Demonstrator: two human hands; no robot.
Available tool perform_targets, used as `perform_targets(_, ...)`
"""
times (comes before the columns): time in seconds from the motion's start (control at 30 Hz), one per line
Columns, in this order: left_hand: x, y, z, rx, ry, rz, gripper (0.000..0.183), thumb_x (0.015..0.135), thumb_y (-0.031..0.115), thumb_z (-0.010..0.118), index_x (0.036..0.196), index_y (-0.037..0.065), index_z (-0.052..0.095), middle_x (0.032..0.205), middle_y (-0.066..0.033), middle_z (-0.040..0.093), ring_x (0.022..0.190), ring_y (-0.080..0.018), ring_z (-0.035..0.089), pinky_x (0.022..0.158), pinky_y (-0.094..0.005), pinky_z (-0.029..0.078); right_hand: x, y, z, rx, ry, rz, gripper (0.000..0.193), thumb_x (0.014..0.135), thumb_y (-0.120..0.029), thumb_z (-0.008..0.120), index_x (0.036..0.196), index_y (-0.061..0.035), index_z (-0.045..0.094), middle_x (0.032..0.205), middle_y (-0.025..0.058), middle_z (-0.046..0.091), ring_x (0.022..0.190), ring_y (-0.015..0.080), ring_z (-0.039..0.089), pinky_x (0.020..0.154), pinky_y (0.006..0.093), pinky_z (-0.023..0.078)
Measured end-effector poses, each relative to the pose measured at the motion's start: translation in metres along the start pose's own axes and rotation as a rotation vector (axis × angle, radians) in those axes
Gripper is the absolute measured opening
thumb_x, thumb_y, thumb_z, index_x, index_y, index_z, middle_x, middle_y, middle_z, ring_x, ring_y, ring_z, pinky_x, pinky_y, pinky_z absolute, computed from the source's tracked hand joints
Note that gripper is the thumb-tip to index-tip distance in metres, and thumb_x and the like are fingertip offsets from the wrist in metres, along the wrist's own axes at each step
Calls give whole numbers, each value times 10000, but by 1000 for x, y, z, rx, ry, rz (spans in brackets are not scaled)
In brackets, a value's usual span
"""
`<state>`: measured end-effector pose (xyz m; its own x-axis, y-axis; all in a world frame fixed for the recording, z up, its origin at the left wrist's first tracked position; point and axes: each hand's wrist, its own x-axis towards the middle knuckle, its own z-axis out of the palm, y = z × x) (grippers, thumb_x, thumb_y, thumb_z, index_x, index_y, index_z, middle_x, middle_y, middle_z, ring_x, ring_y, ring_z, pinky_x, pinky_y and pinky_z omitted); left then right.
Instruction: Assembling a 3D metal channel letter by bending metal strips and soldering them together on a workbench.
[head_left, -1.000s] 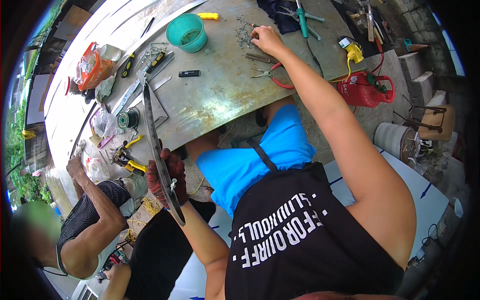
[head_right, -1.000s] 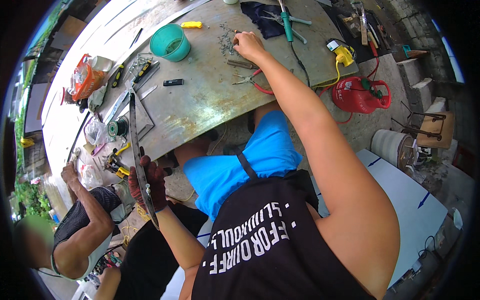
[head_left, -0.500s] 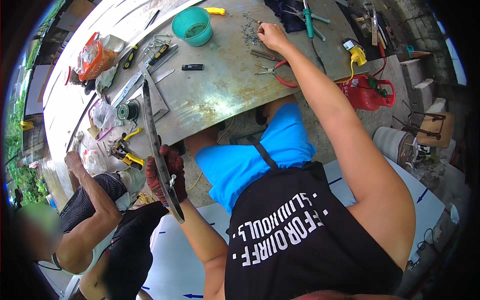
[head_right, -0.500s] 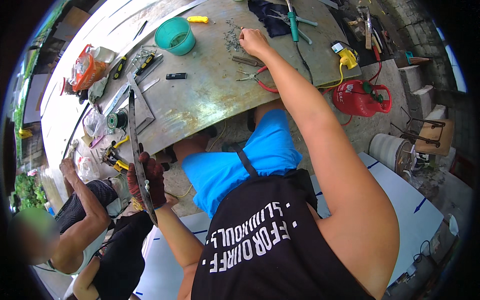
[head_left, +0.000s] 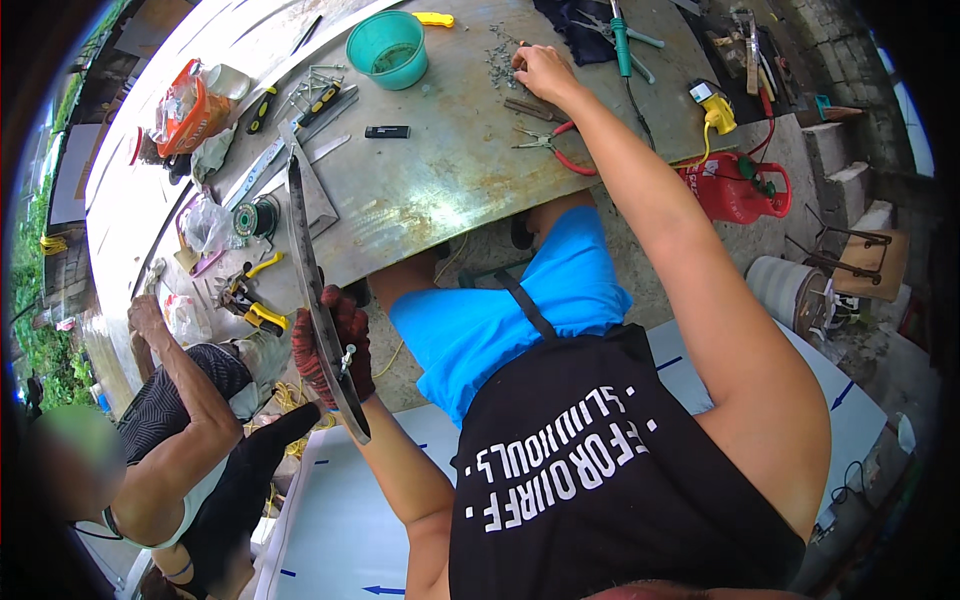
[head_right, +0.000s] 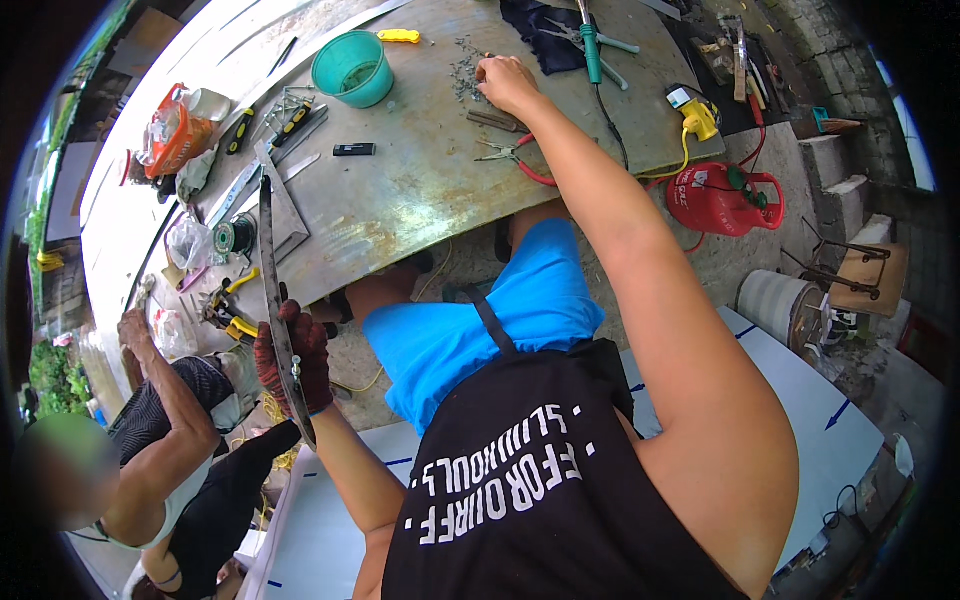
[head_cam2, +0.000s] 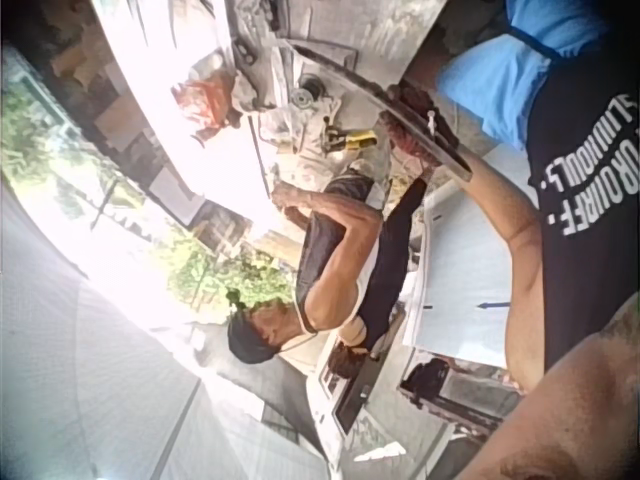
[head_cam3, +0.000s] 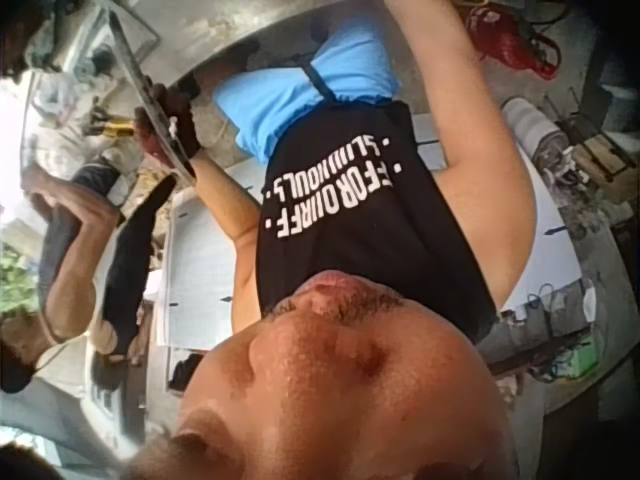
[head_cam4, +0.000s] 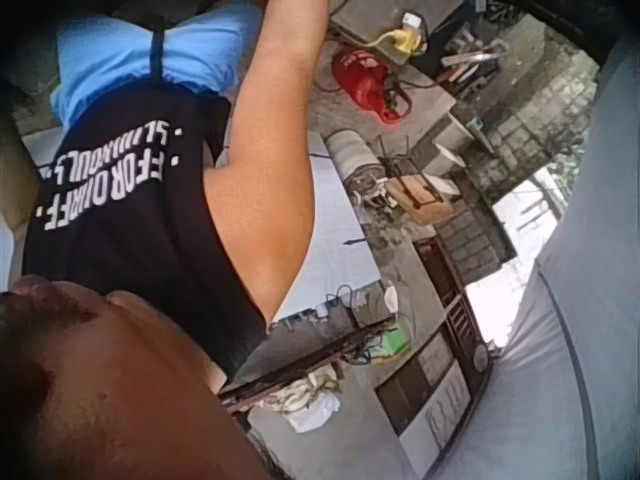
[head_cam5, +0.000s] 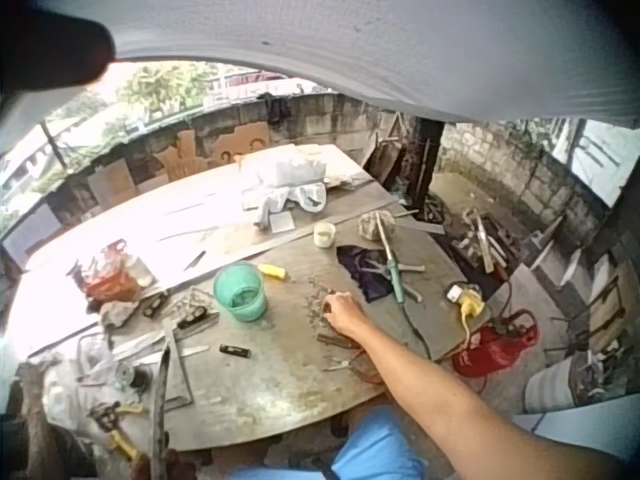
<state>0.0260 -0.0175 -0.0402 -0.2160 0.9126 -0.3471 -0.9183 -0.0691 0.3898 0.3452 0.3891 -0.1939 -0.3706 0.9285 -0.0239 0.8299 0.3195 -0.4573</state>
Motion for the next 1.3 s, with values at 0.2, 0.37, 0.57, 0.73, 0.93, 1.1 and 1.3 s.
perform_targets(0.2, 3, 0, 4, 11, -35, -19, 464, 990, 277, 602, 1312, -24, 456, 1065, -117, 563, 767, -157, 457, 601, -306, 387, 1, -18, 6, -39, 62, -60, 216, 853, -197, 736, 1015, -54, 721, 1017, 145, 701, 1029, 341, 653, 948, 434, 499)
perform_targets(0.37, 2, -1, 7, -8, -45, -18, 461, 990, 280, 603, 1306, -23, 457, 1062, -113, 559, 755, -149, 448, 593, -298, 382, 8, -27, 4, -145, 61, -39, 215, 850, -216, 741, 1006, -69, 729, 1028, 144, 703, 1058, 341, 643, 974, 429, 491)
perform_targets(0.57, -2, 2, 6, 25, 18, 16, 430, 990, 289, 602, 1262, -16, 468, 1066, -109, 549, 740, -147, 440, 601, -300, 385, 17, -12, -1, -62, -63, -1, 178, 842, -209, 729, 963, -80, 755, 1012, 163, 741, 1016, 333, 695, 917, 447, 535)
perform_targets(0.73, -2, 3, 2, 1, -26, 26, 448, 991, 313, 594, 1248, -37, 485, 1049, -111, 558, 746, -168, 464, 613, -320, 401, 14, 4, -4, 346, -63, 51, 253, 853, -225, 754, 1031, -46, 764, 957, 108, 765, 899, 230, 714, 832, 366, 548)
perform_targets(0.93, 0, 7, -7, 250, 222, -8, 483, 991, 417, 531, 1156, -29, 613, 792, -78, 596, 669, -201, 535, 553, -290, 411, -20, -22, -20, 577, -67, -3, 254, 908, -208, 747, 1068, -11, 753, 980, 60, 740, 899, 132, 655, 836, 302, 515)
perform_targets(1.1, 12, 14, -7, 24, -27, -139, 455, 1005, 345, 521, 1210, -58, 576, 1050, -156, 642, 833, -240, 619, 635, -359, 509, -79, -110, -51, 972, -136, -14, 189, 923, -142, 737, 1060, -13, 731, 942, 15, 711, 878, 84, 636, 812, 236, 497)
perform_targets(1.3, 20, 11, 25, -191, -240, -262, 442, 1013, 296, 499, 1255, -73, 535, 1150, -163, 602, 851, -234, 545, 735, -389, 533, -171, -239, -120, 1151, -197, -279, 147, 926, -71, 722, 1056, -4, 706, 981, -15, 682, 909, 60, 609, 820, 205, 470)
